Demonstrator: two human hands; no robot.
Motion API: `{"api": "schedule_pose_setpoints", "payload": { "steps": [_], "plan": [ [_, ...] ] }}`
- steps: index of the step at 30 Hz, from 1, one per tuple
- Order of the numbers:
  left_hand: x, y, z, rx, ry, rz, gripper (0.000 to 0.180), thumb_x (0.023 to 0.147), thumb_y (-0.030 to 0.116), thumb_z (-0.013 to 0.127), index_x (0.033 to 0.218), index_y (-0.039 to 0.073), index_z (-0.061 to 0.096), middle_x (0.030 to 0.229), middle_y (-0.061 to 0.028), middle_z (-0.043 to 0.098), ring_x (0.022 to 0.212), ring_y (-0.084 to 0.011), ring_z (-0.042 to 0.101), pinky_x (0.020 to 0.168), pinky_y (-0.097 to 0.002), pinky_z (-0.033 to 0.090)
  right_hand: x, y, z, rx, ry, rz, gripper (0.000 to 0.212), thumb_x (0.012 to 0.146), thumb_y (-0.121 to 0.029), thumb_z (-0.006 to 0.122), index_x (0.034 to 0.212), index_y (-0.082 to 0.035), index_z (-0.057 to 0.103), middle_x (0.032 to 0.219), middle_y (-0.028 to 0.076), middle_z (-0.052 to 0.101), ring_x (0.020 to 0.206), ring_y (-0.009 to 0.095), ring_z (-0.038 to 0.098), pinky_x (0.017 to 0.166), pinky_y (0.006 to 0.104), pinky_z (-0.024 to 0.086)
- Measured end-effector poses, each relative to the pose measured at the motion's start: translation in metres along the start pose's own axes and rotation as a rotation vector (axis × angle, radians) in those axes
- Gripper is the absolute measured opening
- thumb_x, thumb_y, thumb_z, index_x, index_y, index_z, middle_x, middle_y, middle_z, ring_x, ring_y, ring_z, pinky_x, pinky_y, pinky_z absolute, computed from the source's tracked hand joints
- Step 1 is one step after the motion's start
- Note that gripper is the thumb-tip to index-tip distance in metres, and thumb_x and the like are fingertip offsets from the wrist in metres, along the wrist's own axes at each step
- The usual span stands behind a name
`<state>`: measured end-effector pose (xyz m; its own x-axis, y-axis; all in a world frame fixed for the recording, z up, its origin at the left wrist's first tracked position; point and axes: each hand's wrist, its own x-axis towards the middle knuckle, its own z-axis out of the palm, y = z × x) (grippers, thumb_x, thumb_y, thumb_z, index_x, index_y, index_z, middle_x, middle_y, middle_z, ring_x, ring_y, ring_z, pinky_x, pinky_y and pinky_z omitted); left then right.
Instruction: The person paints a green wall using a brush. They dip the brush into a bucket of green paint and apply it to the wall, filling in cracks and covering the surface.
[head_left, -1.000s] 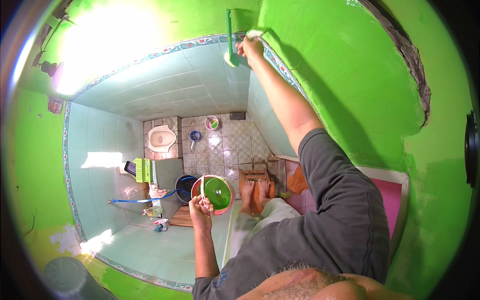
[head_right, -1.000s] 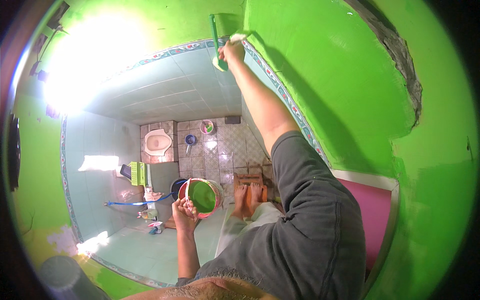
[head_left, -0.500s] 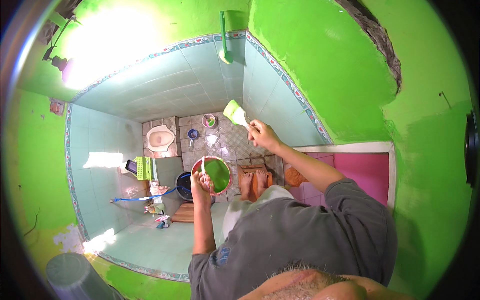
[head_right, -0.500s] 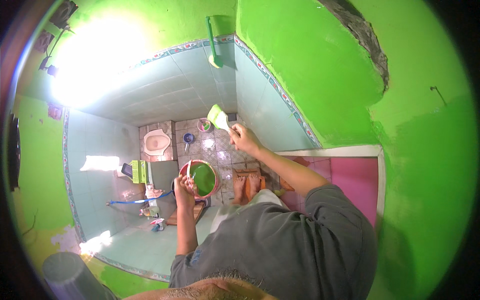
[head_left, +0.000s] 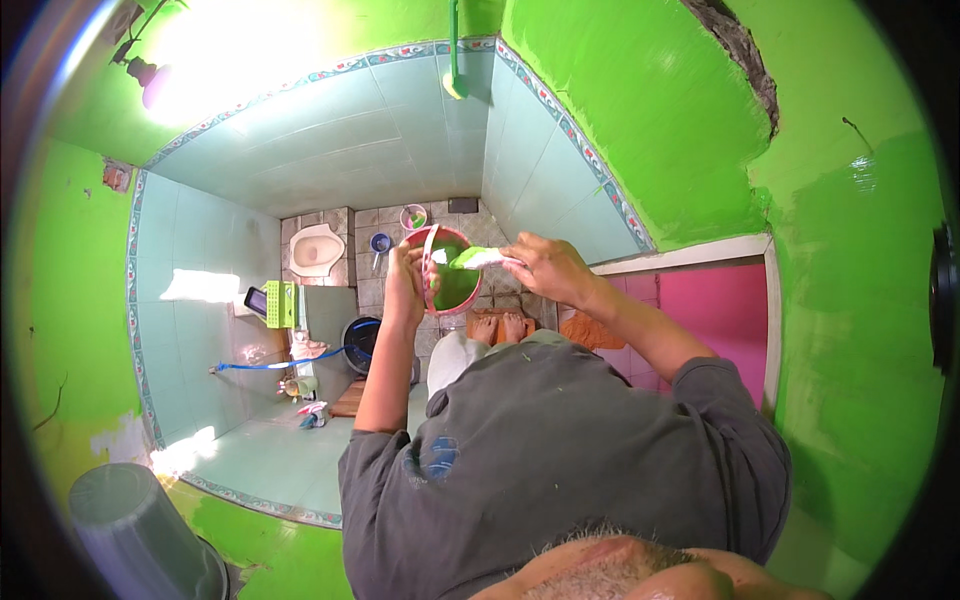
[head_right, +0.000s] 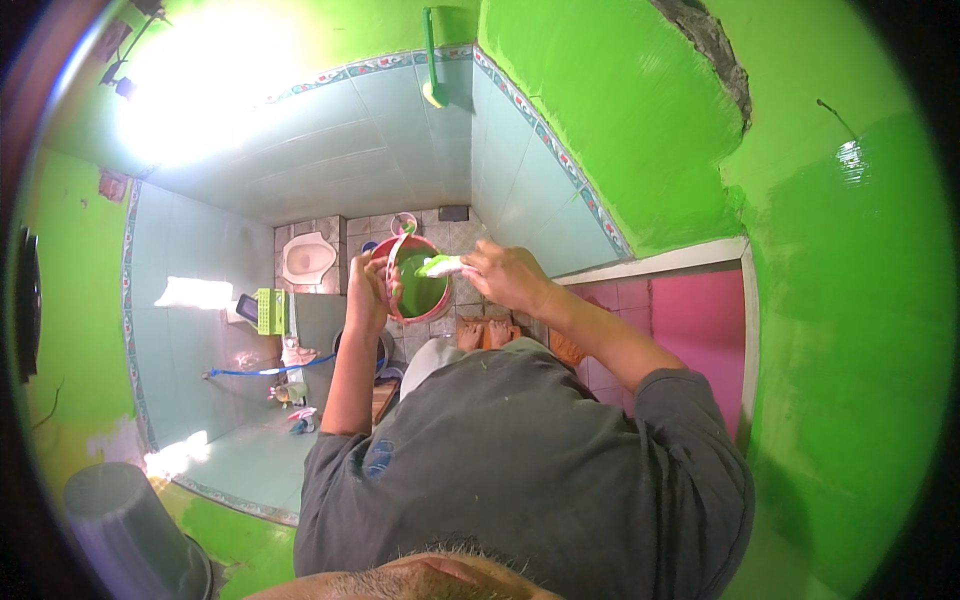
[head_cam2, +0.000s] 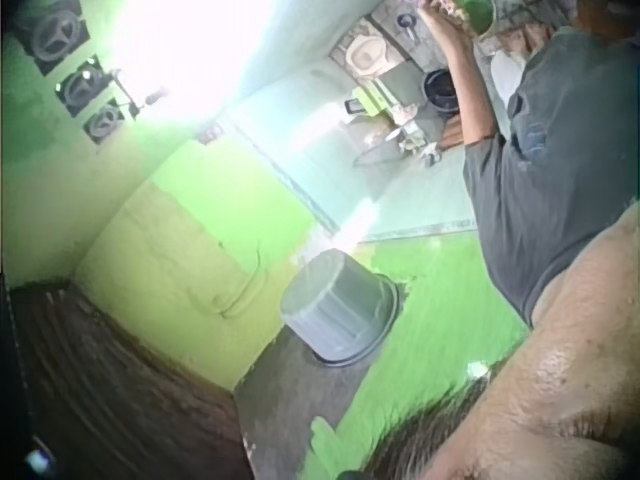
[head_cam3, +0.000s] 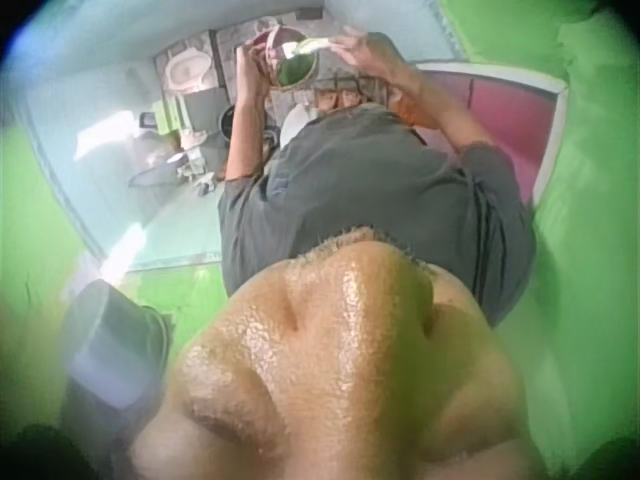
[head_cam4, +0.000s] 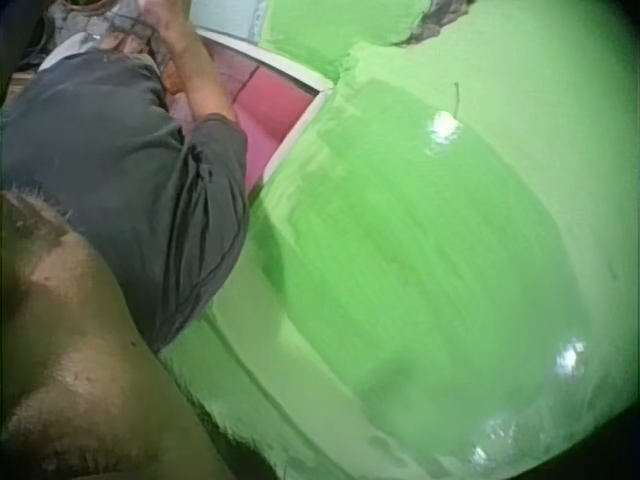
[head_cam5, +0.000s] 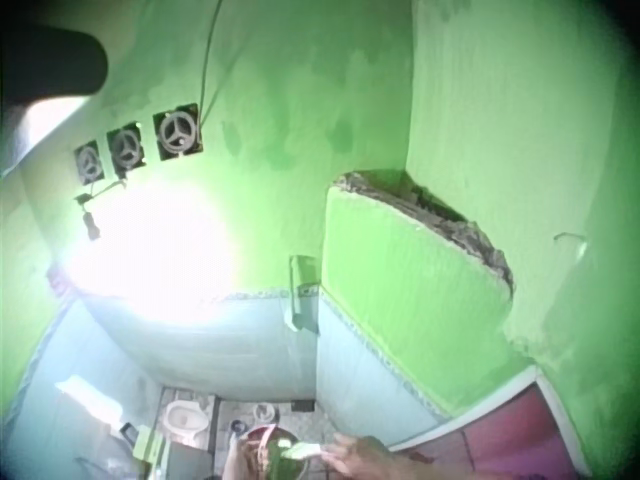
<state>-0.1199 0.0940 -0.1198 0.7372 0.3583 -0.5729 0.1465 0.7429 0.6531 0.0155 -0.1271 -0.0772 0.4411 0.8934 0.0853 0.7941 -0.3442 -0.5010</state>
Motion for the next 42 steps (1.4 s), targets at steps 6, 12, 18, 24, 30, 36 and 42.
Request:
{"api": "schedule_pose_setpoints", "payload": {
  "steps": [6, 12, 18, 24, 30, 36, 42],
  "plan": [
    [-0.005, 0.018, 0.018, 0.055, -0.134, -0.009, 0.048, 0.095, 0.047, 0.038, 0.102, 0.003, 0.055, 0.073, -0.0029, 0.054, 0.060, -0.0120, 0.050, 0.054, -0.0273, 0.042, 0.026, -0.016, 0.020, -0.223, 0.011, -0.192, 0.013, 0.087, -0.020, 0.063, 0.091, -0.007, 0.064, 0.087, 0.010, 0.057, 0.077, 0.028, 0.065, 0.063, 0.0394, 0.053],
    [-0.009, 0.034, 0.044, 0.146, -0.138, -0.053, 0.053, 0.096, 0.041, 0.030, 0.103, -0.005, 0.056, 0.076, -0.0067, 0.058, 0.064, -0.0150, 0.051, 0.059, -0.0283, 0.042, 0.056, -0.014, 0.049, -0.273, -0.094, -0.187, 0.016, 0.085, -0.011, 0.055, 0.079, -0.002, 0.067, 0.094, 0.017, 0.063, 0.081, 0.031, 0.067, 0.070, 0.0408, 0.055],
    [-0.016, 0.045, 0.051, 0.150, -0.212, -0.073, 0.052, 0.096, 0.040, 0.030, 0.107, -0.006, 0.051, 0.077, -0.0102, 0.059, 0.056, -0.0185, 0.050, 0.053, -0.0308, 0.043, 0.078, -0.018, 0.065, -0.177, -0.256, -0.108, 0.018, 0.086, -0.013, 0.056, 0.094, 0.000, 0.064, 0.098, 0.020, 0.066, 0.088, 0.035, 0.066, 0.077, 0.0426, 0.054],
    [-0.026, 0.055, 0.057, 0.166, -0.251, -0.029, 0.052, 0.097, 0.039, 0.028, 0.106, -0.007, 0.049, 0.074, -0.0102, 0.055, 0.050, -0.0183, 0.045, 0.050, -0.0320, 0.040, 0.092, -0.008, 0.096, -0.049, -0.272, -0.079, 0.019, 0.087, -0.018, 0.056, 0.099, -0.005, 0.064, 0.096, 0.017, 0.068, 0.090, 0.032, 0.066, 0.079, 0.0420, 0.052],
    [-0.030, 0.059, 0.059, 0.144, -0.270, 0.001, 0.053, 0.097, 0.039, 0.027, 0.107, -0.008, 0.049, 0.073, -0.0101, 0.055, 0.050, -0.0186, 0.046, 0.050, -0.0308, 0.040, 0.095, -0.008, 0.081, -0.116, -0.202, 0.049, 0.021, 0.086, -0.023, 0.058, 0.098, -0.008, 0.066, 0.091, 0.014, 0.070, 0.088, 0.029, 0.067, 0.075, 0.0415, 0.053],
    [-0.031, 0.065, 0.052, 0.112, -0.250, 0.006, 0.056, 0.097, 0.040, 0.026, 0.110, -0.010, 0.049, 0.074, -0.0103, 0.056, 0.055, -0.0184, 0.048, 0.055, -0.0310, 0.042, 0.084, -0.037, -0.003, 0.055, -0.287, 0.211, 0.030, 0.088, -0.028, 0.058, 0.085, -0.001, 0.070, 0.084, 0.017, 0.071, 0.081, 0.032, 0.068, 0.074, 0.0414, 0.052],
    [-0.026, 0.067, 0.052, 0.100, -0.219, 0.020, 0.056, 0.097, 0.040, 0.026, 0.110, -0.010, 0.047, 0.075, -0.0100, 0.055, 0.059, -0.0176, 0.048, 0.055, -0.0297, 0.040, 0.059, 0.006, -0.001, 0.568, -0.314, 0.543, 0.029, 0.094, -0.028, 0.056, 0.093, -0.002, 0.070, 0.071, 0.002, 0.066, 0.059, 0.009, 0.056, 0.056, 0.0257, 0.045]
  ]
}}
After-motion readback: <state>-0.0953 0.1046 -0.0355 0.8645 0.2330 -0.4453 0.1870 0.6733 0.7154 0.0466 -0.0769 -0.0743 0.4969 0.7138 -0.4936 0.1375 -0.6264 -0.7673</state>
